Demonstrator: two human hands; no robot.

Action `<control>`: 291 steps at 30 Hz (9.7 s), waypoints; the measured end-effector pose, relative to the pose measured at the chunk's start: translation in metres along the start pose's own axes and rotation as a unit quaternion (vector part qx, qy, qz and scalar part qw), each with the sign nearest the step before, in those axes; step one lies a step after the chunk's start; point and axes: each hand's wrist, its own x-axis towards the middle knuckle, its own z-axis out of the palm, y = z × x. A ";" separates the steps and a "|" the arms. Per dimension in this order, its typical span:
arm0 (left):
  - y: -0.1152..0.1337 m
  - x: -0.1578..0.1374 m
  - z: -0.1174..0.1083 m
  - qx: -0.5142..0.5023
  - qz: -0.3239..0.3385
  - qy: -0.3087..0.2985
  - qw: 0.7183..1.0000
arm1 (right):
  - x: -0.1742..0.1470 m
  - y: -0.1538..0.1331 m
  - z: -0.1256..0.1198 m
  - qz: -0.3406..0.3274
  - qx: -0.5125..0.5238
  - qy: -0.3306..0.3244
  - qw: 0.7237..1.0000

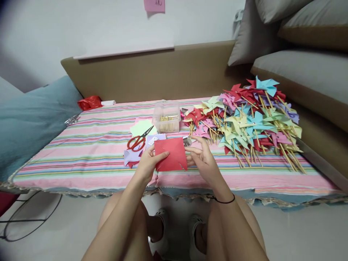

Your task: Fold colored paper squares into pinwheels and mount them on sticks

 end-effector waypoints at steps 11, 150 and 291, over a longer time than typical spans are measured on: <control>-0.002 -0.003 0.006 0.039 0.005 0.005 0.999 | -0.005 0.001 0.005 0.005 -0.042 0.016 0.999; 0.001 -0.009 -0.002 0.356 0.049 -0.139 0.923 | -0.008 0.001 0.007 0.211 -0.009 -0.081 0.974; -0.014 0.002 0.004 0.240 0.076 0.060 0.966 | -0.002 0.007 0.015 0.098 0.027 0.087 0.991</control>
